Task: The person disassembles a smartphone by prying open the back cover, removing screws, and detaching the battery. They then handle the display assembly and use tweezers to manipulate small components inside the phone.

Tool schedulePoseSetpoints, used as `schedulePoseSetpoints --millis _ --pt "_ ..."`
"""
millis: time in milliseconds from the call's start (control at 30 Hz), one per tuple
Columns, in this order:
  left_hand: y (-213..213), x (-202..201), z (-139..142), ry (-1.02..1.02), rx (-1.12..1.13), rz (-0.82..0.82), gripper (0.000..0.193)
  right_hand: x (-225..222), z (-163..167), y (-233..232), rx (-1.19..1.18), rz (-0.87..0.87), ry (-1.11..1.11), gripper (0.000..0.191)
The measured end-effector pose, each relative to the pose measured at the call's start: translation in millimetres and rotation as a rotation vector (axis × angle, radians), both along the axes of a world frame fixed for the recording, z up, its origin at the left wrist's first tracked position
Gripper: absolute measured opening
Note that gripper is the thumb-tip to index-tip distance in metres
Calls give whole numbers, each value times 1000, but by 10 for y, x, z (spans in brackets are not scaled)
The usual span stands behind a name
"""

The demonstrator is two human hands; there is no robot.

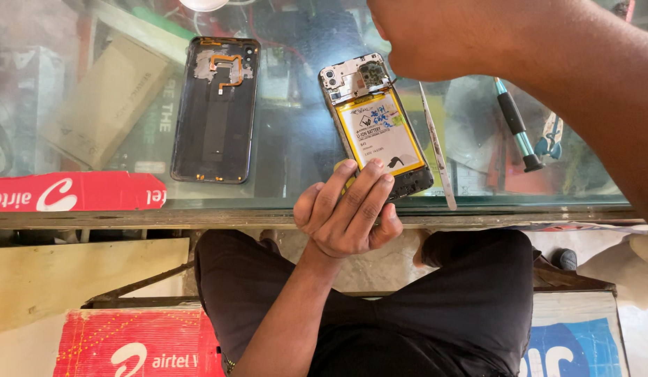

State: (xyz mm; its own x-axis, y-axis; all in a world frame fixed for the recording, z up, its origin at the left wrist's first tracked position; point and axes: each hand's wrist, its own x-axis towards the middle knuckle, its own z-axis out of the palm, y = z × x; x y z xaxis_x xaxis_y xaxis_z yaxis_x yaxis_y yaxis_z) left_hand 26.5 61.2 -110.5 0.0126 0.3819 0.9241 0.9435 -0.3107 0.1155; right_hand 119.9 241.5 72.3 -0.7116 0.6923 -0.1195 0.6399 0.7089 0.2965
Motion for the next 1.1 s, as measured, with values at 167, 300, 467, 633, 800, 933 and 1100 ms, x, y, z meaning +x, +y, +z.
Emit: schedulePoseSetpoints --millis 167,300,467,633,800,933,1100 --pt "-8 0 14 1 -5 5 32 -22 -49 76 -159 -30 134 50" --pt "-3 0 8 6 -2 0 31 -16 -36 57 -108 19 129 51" --pt "-2 -6 -4 2 6 -2 31 19 74 -47 62 -2 -207 15" --pt "-19 -7 7 14 -14 8 31 152 91 -156 -127 -59 185 36" --pt "-6 -3 3 6 3 8 32 484 89 -385 -172 -139 522 25" --pt "-6 -16 -2 19 -4 10 33 681 -35 -599 -112 -147 761 23" --pt "-14 -16 9 16 -3 13 32 736 -372 -761 -252 -323 1315 14"
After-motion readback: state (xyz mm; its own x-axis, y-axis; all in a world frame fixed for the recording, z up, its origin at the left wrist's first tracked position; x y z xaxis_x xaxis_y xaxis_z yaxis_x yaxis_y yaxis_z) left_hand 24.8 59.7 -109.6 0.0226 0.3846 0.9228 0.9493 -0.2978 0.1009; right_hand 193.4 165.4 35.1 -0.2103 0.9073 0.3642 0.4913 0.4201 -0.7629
